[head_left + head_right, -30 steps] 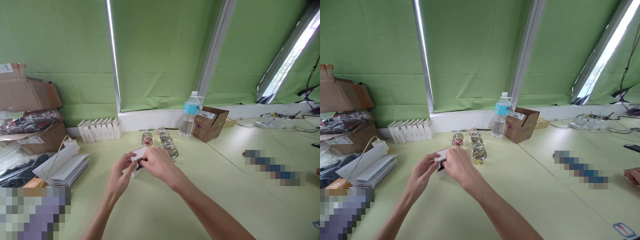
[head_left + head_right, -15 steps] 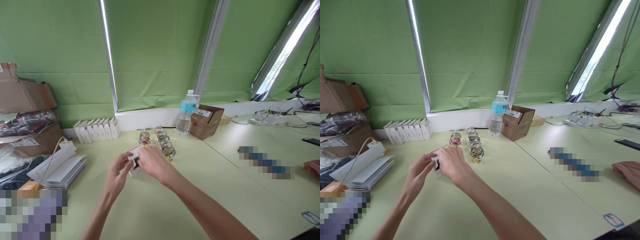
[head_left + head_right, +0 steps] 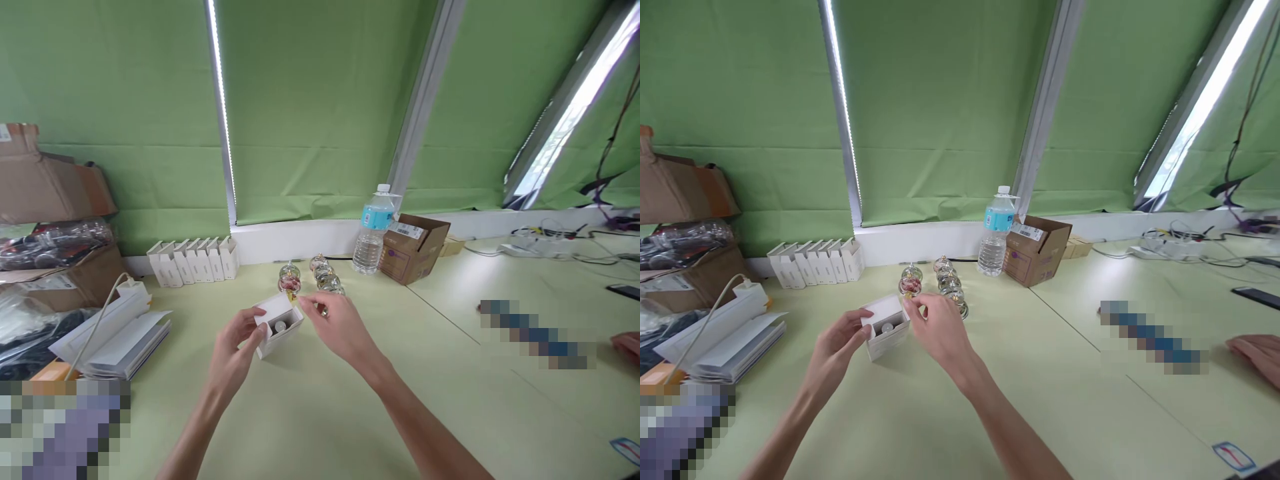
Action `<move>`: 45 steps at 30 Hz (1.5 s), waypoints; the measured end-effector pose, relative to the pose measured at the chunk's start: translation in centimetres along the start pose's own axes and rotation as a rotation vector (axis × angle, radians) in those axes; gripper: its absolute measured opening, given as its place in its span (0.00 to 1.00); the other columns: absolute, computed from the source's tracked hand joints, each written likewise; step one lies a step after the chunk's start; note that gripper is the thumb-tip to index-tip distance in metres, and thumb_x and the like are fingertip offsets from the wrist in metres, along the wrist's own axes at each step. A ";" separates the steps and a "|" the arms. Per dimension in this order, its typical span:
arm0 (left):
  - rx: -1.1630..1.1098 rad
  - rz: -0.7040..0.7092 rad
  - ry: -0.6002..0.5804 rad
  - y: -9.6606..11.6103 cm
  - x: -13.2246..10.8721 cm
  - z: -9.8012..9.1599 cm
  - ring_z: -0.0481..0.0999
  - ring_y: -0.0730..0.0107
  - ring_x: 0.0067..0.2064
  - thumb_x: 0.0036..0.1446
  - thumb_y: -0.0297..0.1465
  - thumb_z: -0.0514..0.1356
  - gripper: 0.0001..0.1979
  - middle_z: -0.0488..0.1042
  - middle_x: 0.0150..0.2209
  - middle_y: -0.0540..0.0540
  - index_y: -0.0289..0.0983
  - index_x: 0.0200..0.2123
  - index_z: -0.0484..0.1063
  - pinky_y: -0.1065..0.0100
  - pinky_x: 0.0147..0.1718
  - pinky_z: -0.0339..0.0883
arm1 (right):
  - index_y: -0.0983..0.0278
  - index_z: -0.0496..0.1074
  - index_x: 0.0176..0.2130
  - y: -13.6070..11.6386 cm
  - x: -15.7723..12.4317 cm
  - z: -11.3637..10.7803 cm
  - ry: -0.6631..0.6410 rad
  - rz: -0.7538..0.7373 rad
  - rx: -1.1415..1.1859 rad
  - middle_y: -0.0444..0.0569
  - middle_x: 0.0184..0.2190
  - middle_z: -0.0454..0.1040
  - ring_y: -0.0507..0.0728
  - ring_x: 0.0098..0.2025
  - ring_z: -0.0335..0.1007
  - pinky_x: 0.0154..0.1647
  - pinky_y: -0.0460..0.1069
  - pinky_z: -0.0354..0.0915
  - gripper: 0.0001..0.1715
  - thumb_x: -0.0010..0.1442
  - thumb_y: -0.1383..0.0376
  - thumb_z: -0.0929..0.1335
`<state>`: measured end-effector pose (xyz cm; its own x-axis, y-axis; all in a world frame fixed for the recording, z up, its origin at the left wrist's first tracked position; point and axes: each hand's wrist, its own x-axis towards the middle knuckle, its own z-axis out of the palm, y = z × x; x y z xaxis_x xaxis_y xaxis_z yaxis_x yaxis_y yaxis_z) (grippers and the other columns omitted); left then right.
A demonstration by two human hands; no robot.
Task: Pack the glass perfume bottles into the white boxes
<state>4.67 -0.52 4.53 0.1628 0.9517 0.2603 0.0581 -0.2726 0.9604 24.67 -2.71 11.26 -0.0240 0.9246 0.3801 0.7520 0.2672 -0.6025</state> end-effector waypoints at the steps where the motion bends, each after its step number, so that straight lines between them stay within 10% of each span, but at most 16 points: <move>1: -0.013 -0.007 0.002 0.1 0.0 0.1 0.77 0.63 0.43 0.58 0.40 0.60 0.15 0.78 0.43 0.44 0.40 0.45 0.69 0.67 0.41 0.67 | 0.64 0.73 0.27 0.5 -0.2 0.3 -0.032 0.004 0.078 0.45 0.25 0.71 0.51 0.26 0.62 0.27 0.45 0.54 0.27 0.67 0.53 0.58; 5: -0.061 -0.051 0.016 0.6 0.1 0.3 0.77 0.61 0.44 0.55 0.40 0.63 0.16 0.78 0.43 0.43 0.39 0.44 0.70 0.67 0.40 0.67 | 0.64 0.77 0.32 1.4 -1.0 1.4 -0.182 0.003 0.318 0.48 0.40 0.74 0.54 0.37 0.69 0.34 0.45 0.61 0.28 0.67 0.50 0.58; 10: -0.093 -0.079 0.011 0.8 0.2 0.3 0.77 0.60 0.44 0.53 0.40 0.64 0.17 0.79 0.43 0.43 0.38 0.44 0.71 0.67 0.40 0.68 | 0.65 0.77 0.35 1.6 -1.5 1.5 -0.317 0.042 0.384 0.45 0.28 0.73 0.52 0.27 0.67 0.27 0.46 0.60 0.31 0.67 0.48 0.57; 17: -0.146 -0.082 -0.017 0.6 0.2 0.1 0.77 0.60 0.45 0.54 0.38 0.63 0.16 0.78 0.45 0.42 0.38 0.45 0.71 0.66 0.42 0.68 | 0.60 0.70 0.45 2.2 -1.4 1.4 -0.217 0.002 0.485 0.48 0.49 0.73 0.57 0.50 0.70 0.49 0.50 0.67 0.16 0.59 0.55 0.69; 25: -0.152 -0.039 0.028 0.6 0.0 0.4 0.74 0.56 0.50 0.56 0.44 0.60 0.19 0.75 0.50 0.40 0.37 0.46 0.72 0.65 0.43 0.67 | 0.61 0.64 0.51 2.3 -1.5 3.7 -0.104 0.013 0.489 0.48 0.40 0.78 0.55 0.39 0.75 0.43 0.51 0.70 0.17 0.63 0.60 0.65; 32: -0.188 0.026 0.007 0.6 -0.3 0.9 0.78 0.63 0.44 0.58 0.38 0.62 0.36 0.78 0.46 0.43 0.45 0.65 0.48 0.66 0.40 0.68 | 0.58 0.59 0.61 2.2 -1.6 4.4 0.009 -0.017 0.436 0.48 0.41 0.78 0.56 0.42 0.75 0.44 0.52 0.72 0.29 0.62 0.65 0.65; 38: 0.018 0.108 0.081 -0.9 0.0 0.9 0.75 0.62 0.50 0.60 0.37 0.59 0.12 0.76 0.49 0.43 0.40 0.45 0.72 0.65 0.49 0.66 | 0.59 0.72 0.54 2.0 -1.6 3.6 -0.037 -0.138 0.394 0.49 0.50 0.75 0.57 0.49 0.72 0.44 0.50 0.73 0.20 0.62 0.60 0.66; 45: -0.006 0.153 0.002 -0.6 -0.3 0.2 0.70 0.56 0.57 0.60 0.34 0.57 0.12 0.72 0.56 0.43 0.41 0.45 0.75 0.60 0.53 0.65 | 0.60 0.75 0.50 2.3 -1.6 3.8 0.000 -0.210 0.320 0.49 0.48 0.77 0.57 0.50 0.72 0.44 0.48 0.72 0.17 0.64 0.59 0.66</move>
<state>4.80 -0.62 3.84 0.1669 0.8994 0.4041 0.0266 -0.4138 0.9100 23.98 -2.51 6.62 -0.1557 0.8407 0.5187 0.4874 0.5221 -0.6999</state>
